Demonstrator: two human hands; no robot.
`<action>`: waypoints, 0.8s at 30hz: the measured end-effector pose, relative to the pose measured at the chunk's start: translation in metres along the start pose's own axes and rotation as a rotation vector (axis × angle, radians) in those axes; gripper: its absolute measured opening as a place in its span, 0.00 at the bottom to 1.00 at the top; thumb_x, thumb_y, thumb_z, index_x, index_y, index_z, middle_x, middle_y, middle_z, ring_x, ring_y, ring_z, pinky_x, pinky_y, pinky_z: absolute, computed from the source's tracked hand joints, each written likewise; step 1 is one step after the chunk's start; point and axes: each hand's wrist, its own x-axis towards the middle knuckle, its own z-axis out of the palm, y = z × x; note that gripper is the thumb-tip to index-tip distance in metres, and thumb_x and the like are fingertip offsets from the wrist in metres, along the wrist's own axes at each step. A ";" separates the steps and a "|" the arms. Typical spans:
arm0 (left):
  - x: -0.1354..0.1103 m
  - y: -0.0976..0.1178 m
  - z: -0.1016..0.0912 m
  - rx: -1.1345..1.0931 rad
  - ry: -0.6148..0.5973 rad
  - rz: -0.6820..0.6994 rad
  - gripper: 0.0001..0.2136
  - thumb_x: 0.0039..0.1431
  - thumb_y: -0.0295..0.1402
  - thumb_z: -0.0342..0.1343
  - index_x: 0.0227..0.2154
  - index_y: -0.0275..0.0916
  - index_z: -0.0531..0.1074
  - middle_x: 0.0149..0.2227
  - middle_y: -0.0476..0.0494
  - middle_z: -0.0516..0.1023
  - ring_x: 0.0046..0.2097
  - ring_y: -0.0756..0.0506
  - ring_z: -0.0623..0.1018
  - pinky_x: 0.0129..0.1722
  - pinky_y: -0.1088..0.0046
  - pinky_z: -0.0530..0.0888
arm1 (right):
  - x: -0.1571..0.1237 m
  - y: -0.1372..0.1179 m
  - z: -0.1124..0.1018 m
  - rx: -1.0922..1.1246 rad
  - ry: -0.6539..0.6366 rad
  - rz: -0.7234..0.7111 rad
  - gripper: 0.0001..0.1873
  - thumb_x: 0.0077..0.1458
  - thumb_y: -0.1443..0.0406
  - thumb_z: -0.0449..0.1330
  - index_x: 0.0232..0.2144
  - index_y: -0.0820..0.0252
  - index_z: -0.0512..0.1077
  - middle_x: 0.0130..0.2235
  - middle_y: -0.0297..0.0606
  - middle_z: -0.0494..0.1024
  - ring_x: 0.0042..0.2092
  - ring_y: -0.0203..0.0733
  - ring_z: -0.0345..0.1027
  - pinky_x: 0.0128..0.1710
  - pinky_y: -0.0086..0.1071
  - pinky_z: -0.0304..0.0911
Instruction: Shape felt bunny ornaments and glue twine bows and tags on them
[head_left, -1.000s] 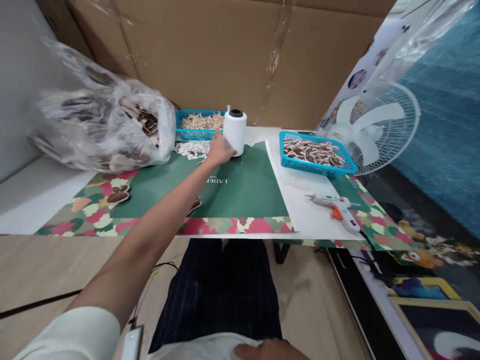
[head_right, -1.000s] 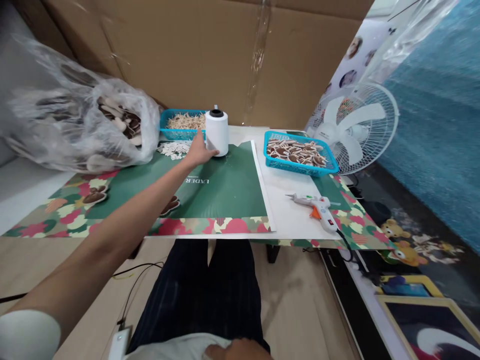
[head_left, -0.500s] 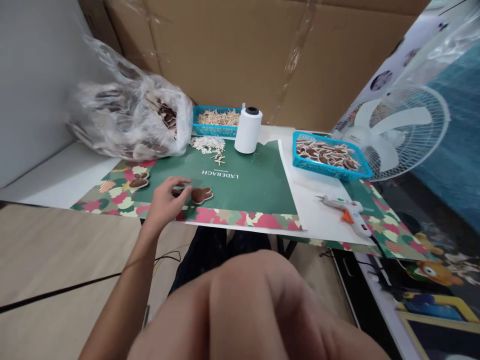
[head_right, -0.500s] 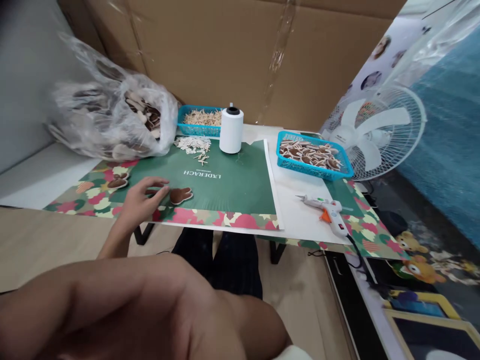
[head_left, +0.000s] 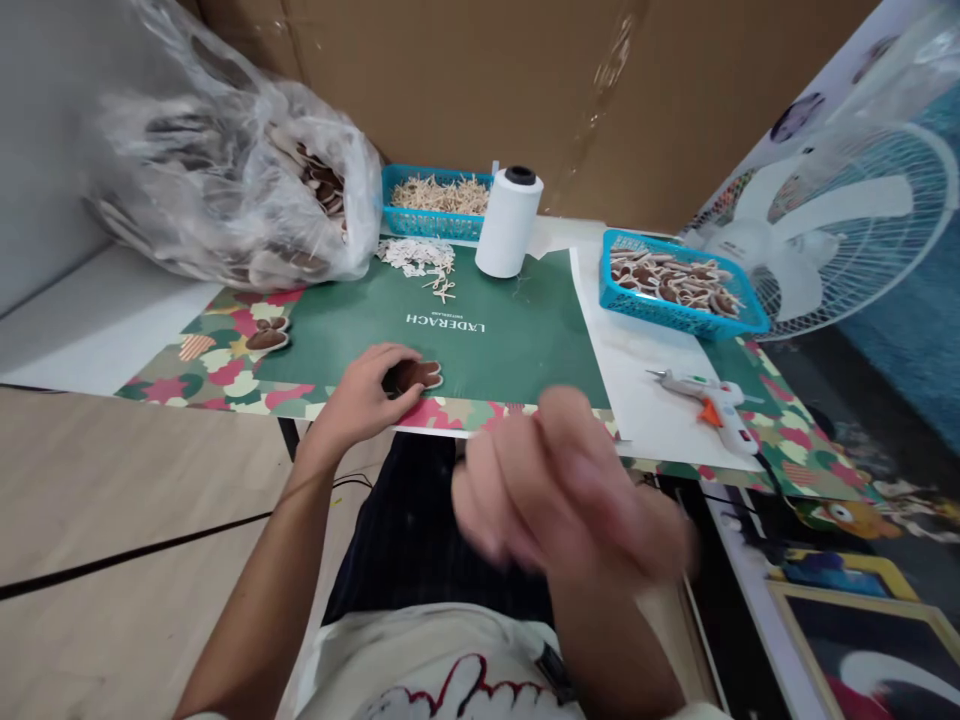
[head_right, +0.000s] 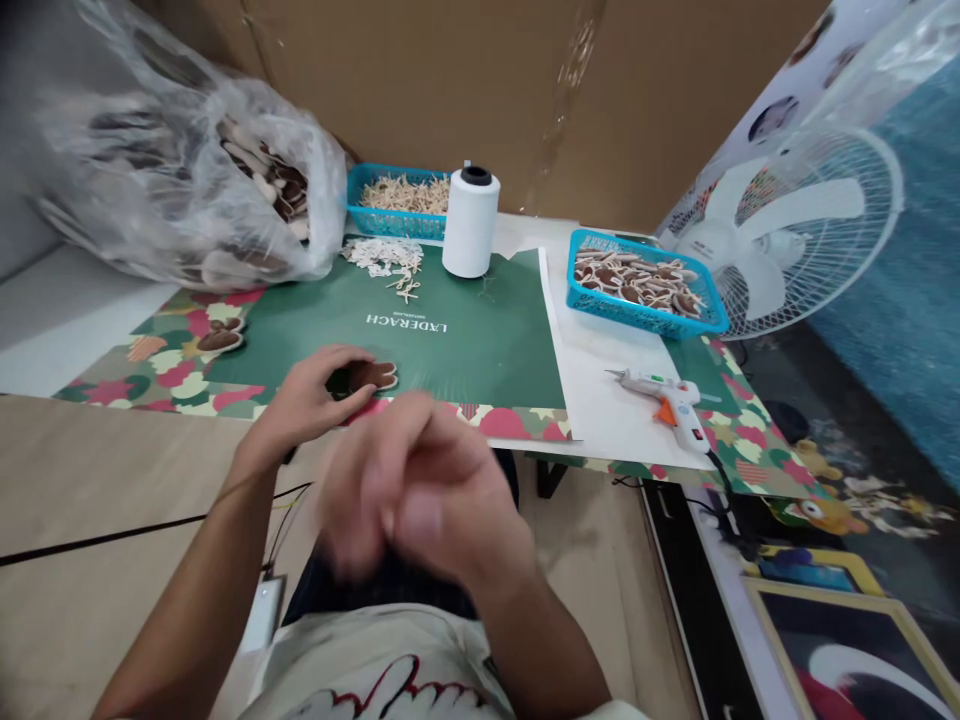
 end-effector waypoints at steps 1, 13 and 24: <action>0.000 0.003 0.002 -0.021 -0.028 0.013 0.14 0.61 0.37 0.59 0.49 0.39 0.75 0.49 0.40 0.81 0.51 0.38 0.79 0.53 0.57 0.76 | 0.012 0.020 -0.012 -0.118 0.130 -0.061 0.10 0.68 0.52 0.55 0.36 0.46 0.69 0.32 0.30 0.78 0.31 0.42 0.74 0.35 0.37 0.73; 0.009 0.011 0.010 -0.104 -0.154 0.005 0.12 0.54 0.38 0.62 0.41 0.42 0.75 0.44 0.43 0.79 0.47 0.40 0.75 0.50 0.61 0.73 | 0.036 0.099 -0.068 -1.139 -0.154 0.087 0.16 0.64 0.63 0.62 0.54 0.48 0.77 0.55 0.38 0.77 0.55 0.48 0.70 0.57 0.44 0.61; 0.010 0.008 0.008 -0.074 -0.191 0.024 0.13 0.53 0.38 0.62 0.40 0.40 0.75 0.45 0.42 0.77 0.49 0.39 0.75 0.51 0.60 0.73 | 0.036 0.103 -0.062 -1.285 -0.165 0.045 0.14 0.64 0.62 0.61 0.52 0.48 0.78 0.53 0.39 0.76 0.52 0.50 0.67 0.49 0.45 0.60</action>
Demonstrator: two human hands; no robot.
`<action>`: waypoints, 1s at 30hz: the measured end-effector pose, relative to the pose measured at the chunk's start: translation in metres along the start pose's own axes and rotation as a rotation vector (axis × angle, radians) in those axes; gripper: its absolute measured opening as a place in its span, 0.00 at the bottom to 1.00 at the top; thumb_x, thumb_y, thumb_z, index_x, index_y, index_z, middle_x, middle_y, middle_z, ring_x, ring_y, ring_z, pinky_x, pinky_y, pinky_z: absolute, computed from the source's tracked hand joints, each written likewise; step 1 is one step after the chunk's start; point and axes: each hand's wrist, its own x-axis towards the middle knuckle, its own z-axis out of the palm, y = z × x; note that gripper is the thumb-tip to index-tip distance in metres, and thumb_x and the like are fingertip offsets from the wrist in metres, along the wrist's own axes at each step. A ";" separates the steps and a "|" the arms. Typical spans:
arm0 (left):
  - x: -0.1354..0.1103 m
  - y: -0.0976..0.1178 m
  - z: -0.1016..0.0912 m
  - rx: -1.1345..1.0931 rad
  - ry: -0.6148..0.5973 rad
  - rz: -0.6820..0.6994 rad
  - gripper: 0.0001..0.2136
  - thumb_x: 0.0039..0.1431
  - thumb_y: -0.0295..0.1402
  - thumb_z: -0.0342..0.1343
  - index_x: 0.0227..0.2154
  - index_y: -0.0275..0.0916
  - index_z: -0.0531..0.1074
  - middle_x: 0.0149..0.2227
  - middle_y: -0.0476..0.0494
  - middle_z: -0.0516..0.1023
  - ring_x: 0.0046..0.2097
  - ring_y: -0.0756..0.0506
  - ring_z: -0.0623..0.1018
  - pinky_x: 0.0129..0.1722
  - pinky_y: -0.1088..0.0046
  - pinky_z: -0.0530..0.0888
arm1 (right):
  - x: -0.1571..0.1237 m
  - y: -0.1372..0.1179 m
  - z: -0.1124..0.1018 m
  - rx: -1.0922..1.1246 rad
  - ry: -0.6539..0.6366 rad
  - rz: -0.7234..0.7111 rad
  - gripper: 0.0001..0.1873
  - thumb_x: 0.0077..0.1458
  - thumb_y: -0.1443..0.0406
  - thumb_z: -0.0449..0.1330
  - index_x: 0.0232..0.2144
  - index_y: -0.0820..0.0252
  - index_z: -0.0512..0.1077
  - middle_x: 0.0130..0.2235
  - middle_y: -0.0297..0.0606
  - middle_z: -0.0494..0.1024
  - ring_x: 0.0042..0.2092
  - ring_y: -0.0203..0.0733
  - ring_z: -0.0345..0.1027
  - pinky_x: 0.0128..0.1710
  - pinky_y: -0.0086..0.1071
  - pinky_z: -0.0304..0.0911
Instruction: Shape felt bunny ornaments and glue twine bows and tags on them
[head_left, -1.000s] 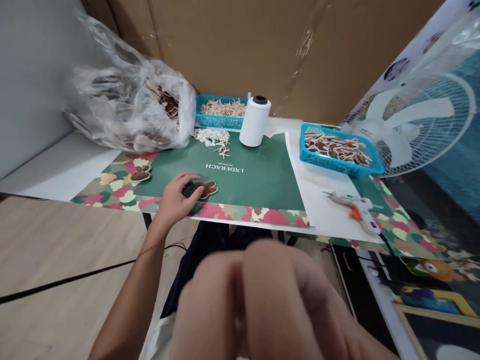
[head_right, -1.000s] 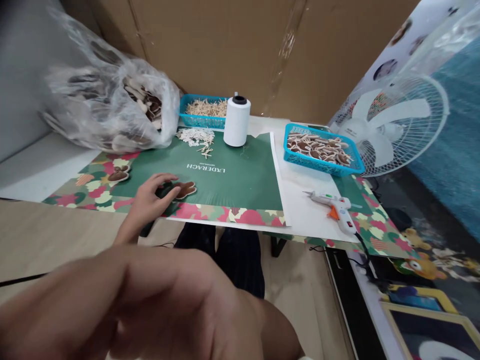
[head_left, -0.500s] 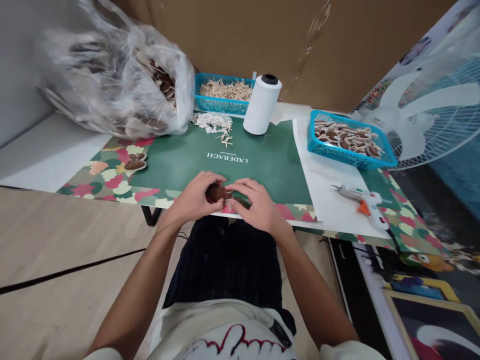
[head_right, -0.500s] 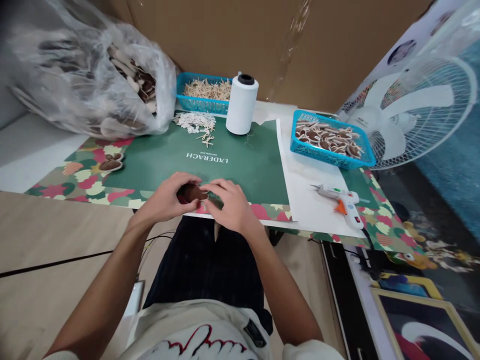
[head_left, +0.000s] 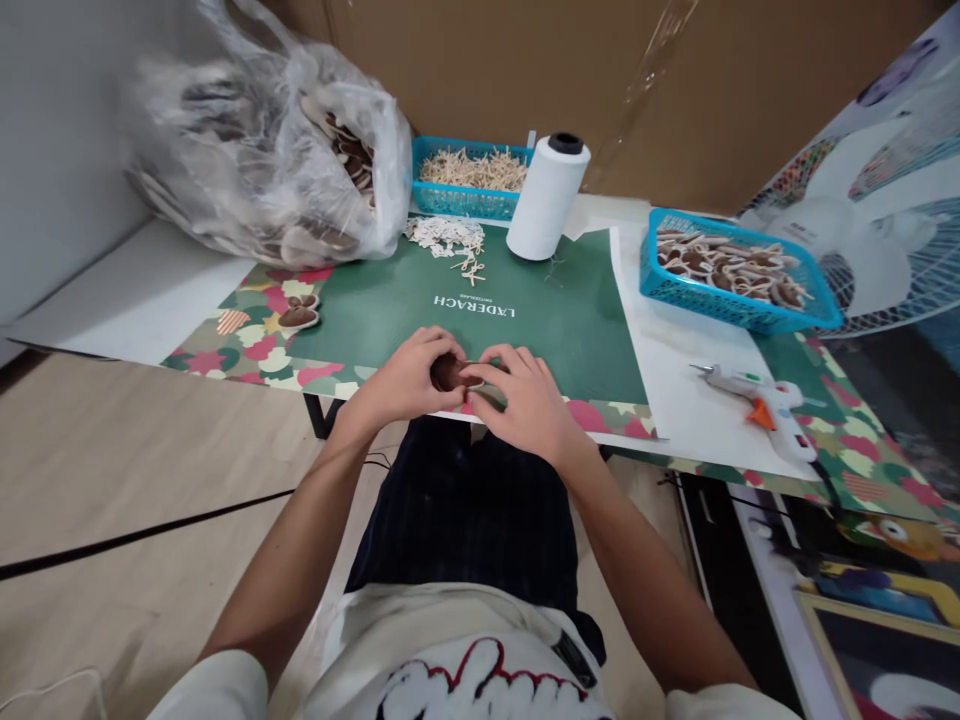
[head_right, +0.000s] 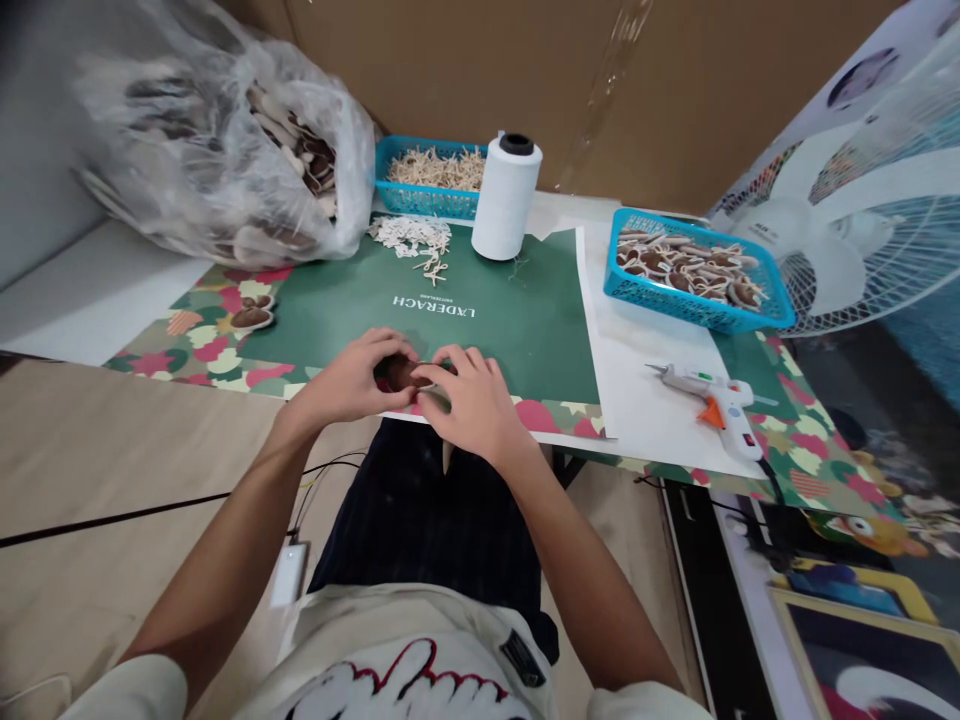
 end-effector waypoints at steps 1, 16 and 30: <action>0.001 0.000 -0.001 0.005 -0.013 0.007 0.13 0.52 0.38 0.63 0.40 0.40 0.75 0.45 0.41 0.76 0.49 0.39 0.75 0.52 0.60 0.73 | 0.000 0.000 0.000 -0.008 0.000 -0.004 0.14 0.64 0.61 0.61 0.52 0.48 0.78 0.54 0.39 0.76 0.52 0.51 0.67 0.49 0.45 0.60; 0.011 0.002 -0.007 -0.025 -0.041 -0.035 0.13 0.48 0.40 0.64 0.35 0.41 0.74 0.37 0.45 0.76 0.41 0.42 0.74 0.44 0.64 0.72 | -0.002 0.002 0.002 0.037 0.003 0.034 0.14 0.66 0.59 0.61 0.52 0.46 0.78 0.55 0.39 0.76 0.53 0.52 0.67 0.51 0.47 0.61; 0.023 0.001 -0.003 -0.111 -0.134 -0.089 0.08 0.48 0.37 0.63 0.28 0.38 0.78 0.35 0.46 0.75 0.30 0.49 0.74 0.35 0.68 0.71 | -0.003 0.007 -0.004 0.316 0.028 0.104 0.14 0.67 0.60 0.59 0.52 0.50 0.78 0.55 0.40 0.78 0.52 0.48 0.72 0.54 0.46 0.66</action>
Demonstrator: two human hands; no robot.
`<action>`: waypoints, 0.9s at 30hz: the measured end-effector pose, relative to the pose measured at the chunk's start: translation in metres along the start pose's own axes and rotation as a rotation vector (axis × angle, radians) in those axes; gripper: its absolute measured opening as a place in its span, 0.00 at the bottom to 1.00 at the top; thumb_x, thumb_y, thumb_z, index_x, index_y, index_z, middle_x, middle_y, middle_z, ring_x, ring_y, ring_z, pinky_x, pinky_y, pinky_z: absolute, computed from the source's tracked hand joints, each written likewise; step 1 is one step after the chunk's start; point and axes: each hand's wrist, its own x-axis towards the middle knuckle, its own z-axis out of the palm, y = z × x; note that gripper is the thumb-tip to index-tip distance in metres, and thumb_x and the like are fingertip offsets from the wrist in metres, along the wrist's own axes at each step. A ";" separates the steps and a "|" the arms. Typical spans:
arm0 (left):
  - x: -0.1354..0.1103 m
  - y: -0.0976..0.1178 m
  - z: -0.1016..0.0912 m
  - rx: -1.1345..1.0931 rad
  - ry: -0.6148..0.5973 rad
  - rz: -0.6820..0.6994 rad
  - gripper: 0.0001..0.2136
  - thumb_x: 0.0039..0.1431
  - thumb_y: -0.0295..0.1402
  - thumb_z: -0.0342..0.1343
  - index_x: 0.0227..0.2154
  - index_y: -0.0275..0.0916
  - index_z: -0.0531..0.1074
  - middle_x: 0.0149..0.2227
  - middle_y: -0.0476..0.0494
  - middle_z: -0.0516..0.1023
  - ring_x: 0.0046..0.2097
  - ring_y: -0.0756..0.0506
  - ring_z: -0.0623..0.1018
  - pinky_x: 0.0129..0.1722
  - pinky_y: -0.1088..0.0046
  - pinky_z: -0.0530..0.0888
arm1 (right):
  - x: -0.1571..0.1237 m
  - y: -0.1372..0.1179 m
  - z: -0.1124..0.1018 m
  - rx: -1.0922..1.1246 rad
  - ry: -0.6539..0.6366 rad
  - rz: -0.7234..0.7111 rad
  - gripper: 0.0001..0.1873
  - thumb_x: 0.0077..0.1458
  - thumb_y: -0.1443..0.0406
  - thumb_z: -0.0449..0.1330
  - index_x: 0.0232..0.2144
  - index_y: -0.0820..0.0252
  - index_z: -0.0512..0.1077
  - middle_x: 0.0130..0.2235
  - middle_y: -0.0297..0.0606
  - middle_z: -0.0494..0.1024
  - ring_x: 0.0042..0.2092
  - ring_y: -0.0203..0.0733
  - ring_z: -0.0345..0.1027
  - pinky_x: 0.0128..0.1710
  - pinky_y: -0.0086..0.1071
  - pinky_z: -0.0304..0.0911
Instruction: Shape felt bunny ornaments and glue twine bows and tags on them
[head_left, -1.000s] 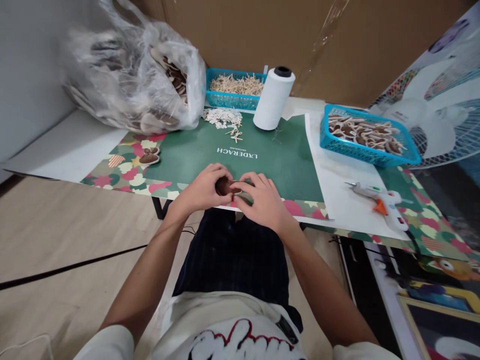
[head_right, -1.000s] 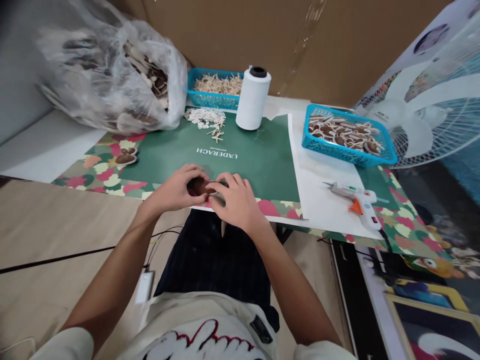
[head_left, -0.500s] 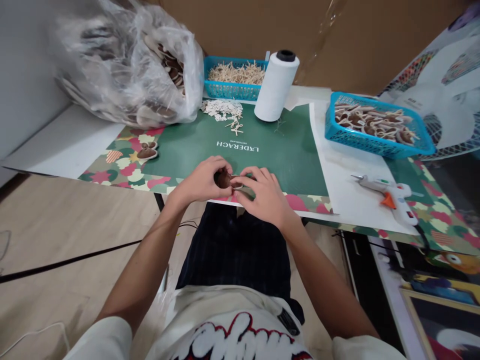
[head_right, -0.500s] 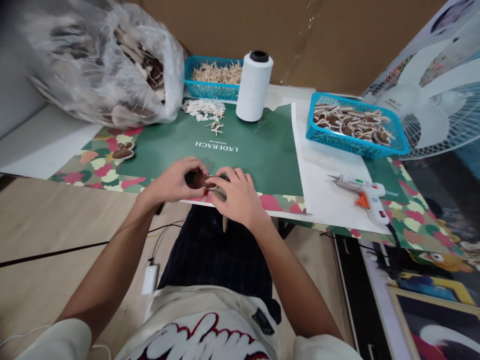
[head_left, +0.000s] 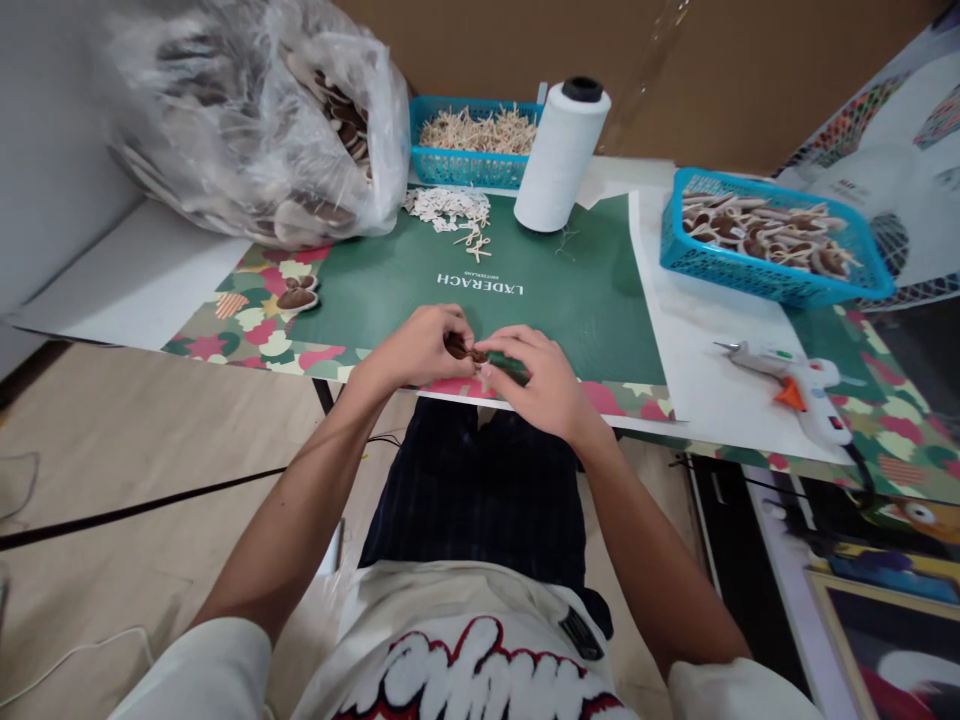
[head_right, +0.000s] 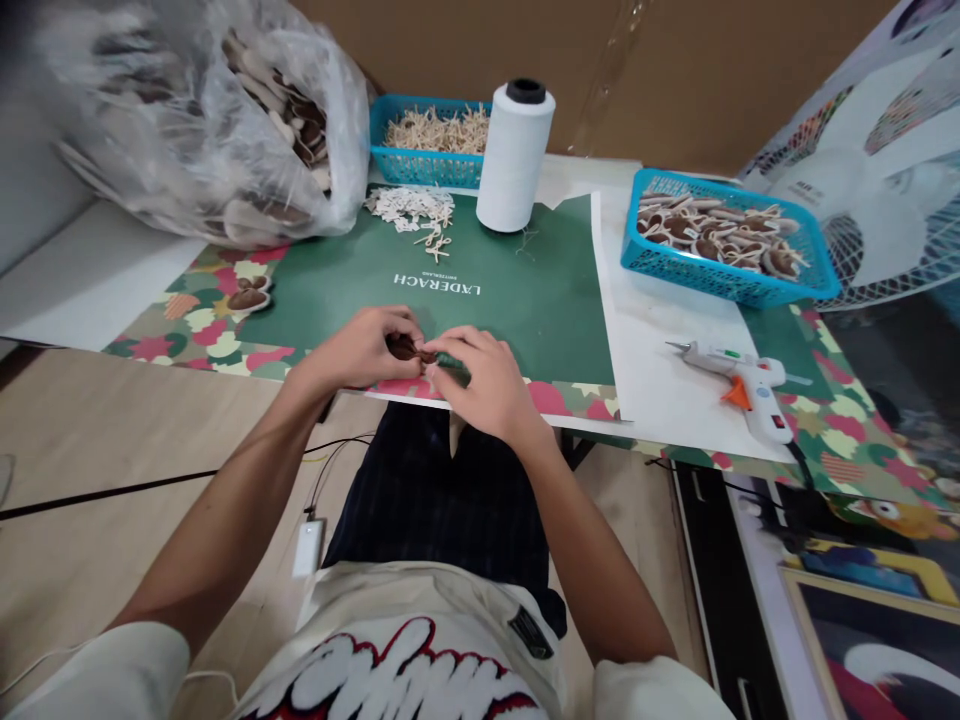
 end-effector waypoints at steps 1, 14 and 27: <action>0.000 0.000 0.000 -0.010 0.004 -0.002 0.07 0.48 0.37 0.63 0.28 0.38 0.79 0.35 0.46 0.75 0.30 0.49 0.74 0.34 0.69 0.71 | 0.001 0.000 -0.003 0.082 0.025 0.039 0.14 0.67 0.60 0.58 0.51 0.51 0.78 0.54 0.40 0.78 0.49 0.46 0.73 0.53 0.44 0.68; -0.002 0.004 -0.003 0.017 0.024 -0.005 0.04 0.49 0.32 0.62 0.23 0.40 0.75 0.33 0.47 0.74 0.30 0.48 0.73 0.31 0.68 0.68 | 0.108 0.093 -0.113 -0.462 -0.102 0.407 0.20 0.61 0.59 0.64 0.51 0.67 0.79 0.50 0.52 0.83 0.50 0.54 0.77 0.54 0.43 0.69; -0.010 -0.007 0.005 0.078 0.172 0.171 0.05 0.48 0.26 0.59 0.25 0.40 0.68 0.32 0.48 0.75 0.37 0.46 0.72 0.37 0.69 0.69 | 0.094 0.067 -0.069 -0.408 0.024 0.361 0.10 0.68 0.63 0.55 0.37 0.58 0.75 0.47 0.48 0.82 0.44 0.50 0.72 0.42 0.38 0.62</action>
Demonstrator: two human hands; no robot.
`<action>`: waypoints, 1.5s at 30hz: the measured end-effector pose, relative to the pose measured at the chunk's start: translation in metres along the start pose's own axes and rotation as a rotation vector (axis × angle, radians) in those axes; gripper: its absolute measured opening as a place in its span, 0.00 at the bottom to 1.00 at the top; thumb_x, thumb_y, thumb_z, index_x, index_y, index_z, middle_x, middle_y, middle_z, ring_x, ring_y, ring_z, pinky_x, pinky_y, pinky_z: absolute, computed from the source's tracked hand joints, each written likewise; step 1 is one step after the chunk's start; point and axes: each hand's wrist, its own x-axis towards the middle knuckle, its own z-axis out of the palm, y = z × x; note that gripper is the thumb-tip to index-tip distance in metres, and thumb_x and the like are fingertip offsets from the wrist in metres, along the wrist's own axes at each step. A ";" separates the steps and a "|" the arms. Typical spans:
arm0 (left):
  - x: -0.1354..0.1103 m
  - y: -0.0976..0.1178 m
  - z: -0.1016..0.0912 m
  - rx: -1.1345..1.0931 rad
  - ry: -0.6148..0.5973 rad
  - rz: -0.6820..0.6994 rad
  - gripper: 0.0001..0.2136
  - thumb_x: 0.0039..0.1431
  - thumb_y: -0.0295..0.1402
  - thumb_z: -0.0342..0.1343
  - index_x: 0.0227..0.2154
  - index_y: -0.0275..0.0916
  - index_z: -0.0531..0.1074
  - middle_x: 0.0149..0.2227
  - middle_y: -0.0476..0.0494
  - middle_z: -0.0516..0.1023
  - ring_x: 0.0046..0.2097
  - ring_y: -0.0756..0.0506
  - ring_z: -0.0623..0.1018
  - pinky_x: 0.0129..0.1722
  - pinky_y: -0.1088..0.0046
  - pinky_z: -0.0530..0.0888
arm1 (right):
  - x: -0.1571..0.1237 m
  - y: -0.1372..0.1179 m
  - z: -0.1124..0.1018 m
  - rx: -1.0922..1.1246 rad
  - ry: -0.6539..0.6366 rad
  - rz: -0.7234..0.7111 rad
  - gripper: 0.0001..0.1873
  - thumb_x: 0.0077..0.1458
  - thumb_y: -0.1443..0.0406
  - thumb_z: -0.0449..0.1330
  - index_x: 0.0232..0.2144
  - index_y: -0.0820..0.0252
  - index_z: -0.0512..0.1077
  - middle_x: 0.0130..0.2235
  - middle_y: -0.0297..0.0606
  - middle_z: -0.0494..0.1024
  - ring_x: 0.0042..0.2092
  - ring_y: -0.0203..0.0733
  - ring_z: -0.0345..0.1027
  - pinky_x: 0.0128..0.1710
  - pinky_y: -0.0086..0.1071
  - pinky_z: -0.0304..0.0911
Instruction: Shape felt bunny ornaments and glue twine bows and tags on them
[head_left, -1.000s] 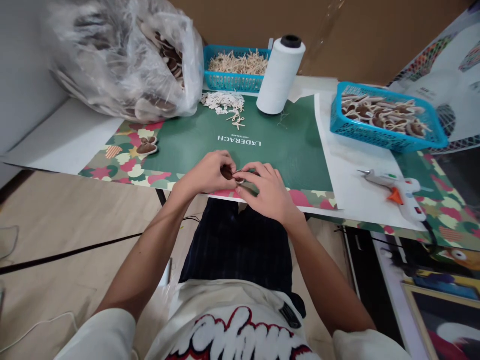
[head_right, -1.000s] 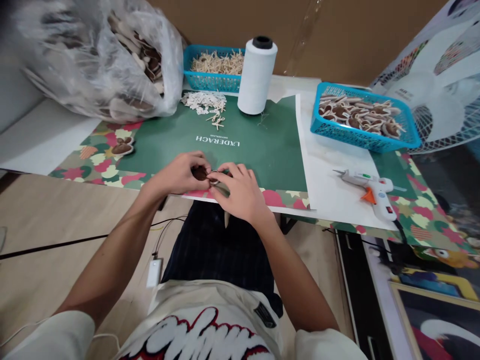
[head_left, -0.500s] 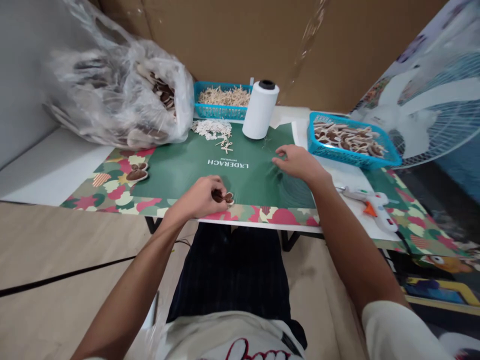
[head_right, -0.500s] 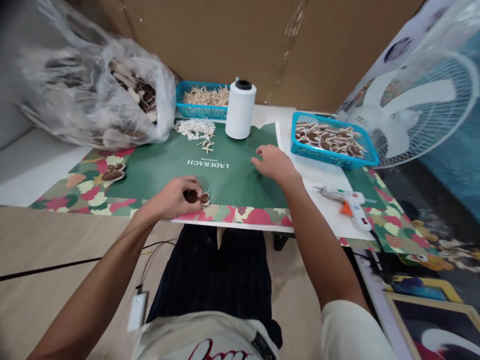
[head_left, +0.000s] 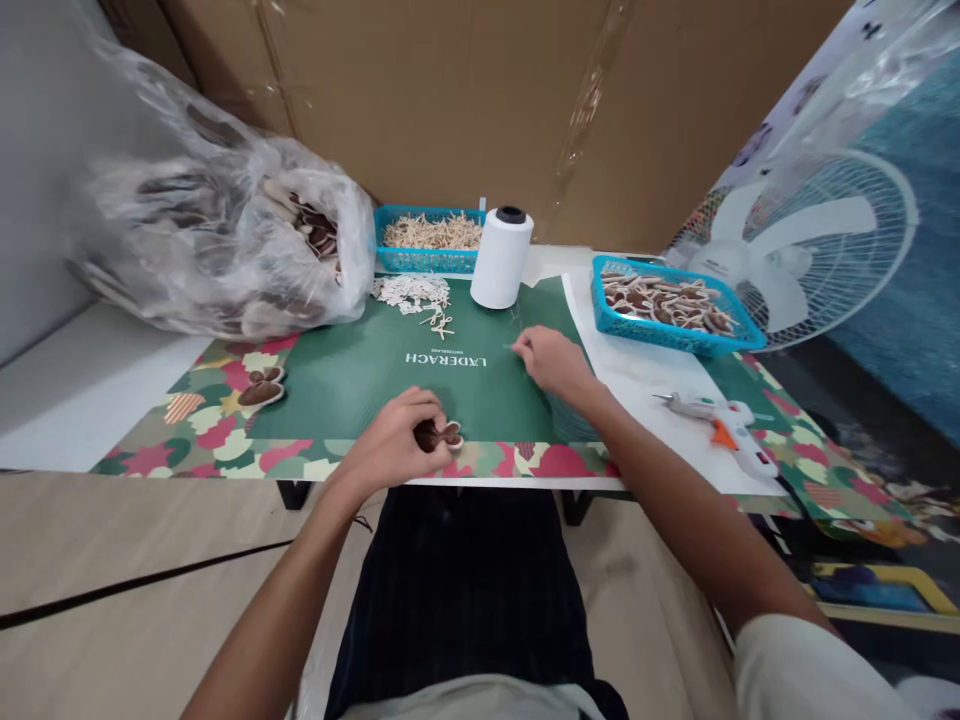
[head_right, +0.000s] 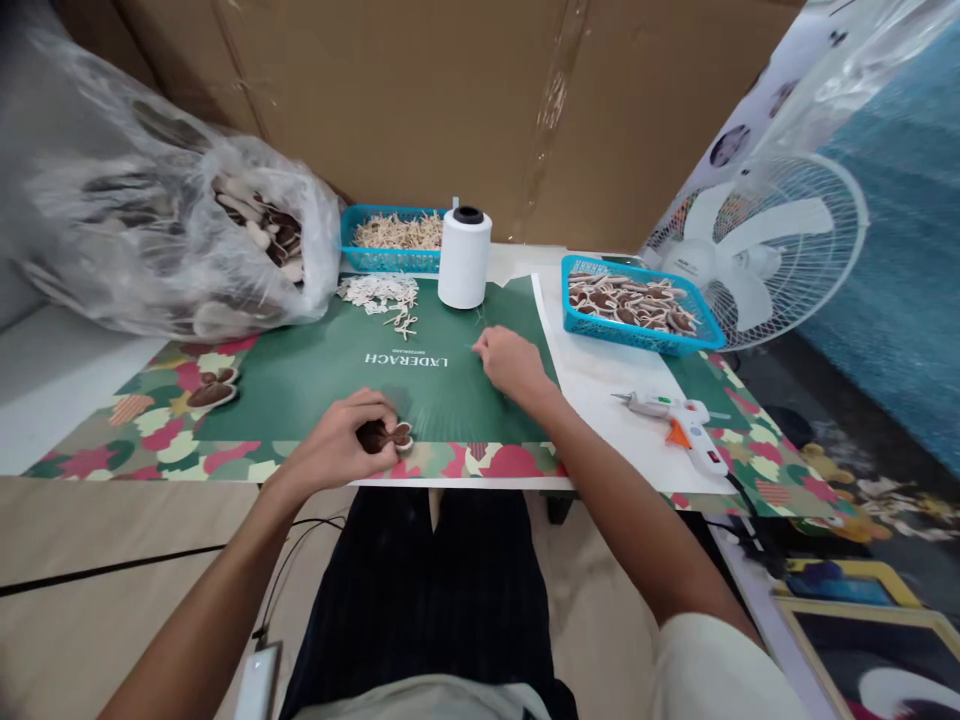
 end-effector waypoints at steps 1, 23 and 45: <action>0.000 0.001 0.000 -0.031 0.011 0.011 0.05 0.48 0.26 0.59 0.26 0.40 0.68 0.32 0.49 0.76 0.37 0.47 0.72 0.37 0.70 0.69 | -0.019 -0.003 -0.002 0.026 -0.020 -0.020 0.10 0.69 0.63 0.54 0.36 0.57 0.74 0.44 0.44 0.82 0.42 0.48 0.72 0.40 0.37 0.61; 0.016 0.056 0.050 -0.473 -0.087 -0.027 0.03 0.46 0.26 0.60 0.26 0.36 0.73 0.31 0.50 0.74 0.27 0.55 0.67 0.27 0.78 0.63 | -0.226 -0.057 -0.038 0.558 -0.032 -0.538 0.06 0.72 0.69 0.53 0.39 0.55 0.68 0.55 0.46 0.75 0.58 0.44 0.69 0.56 0.40 0.67; 0.015 0.077 0.076 -0.500 -0.119 -0.089 0.02 0.45 0.27 0.60 0.25 0.37 0.74 0.27 0.51 0.73 0.28 0.52 0.71 0.29 0.75 0.66 | -0.186 -0.049 -0.072 -0.420 -0.543 -0.346 0.16 0.69 0.66 0.56 0.28 0.60 0.73 0.26 0.43 0.76 0.25 0.42 0.66 0.26 0.36 0.48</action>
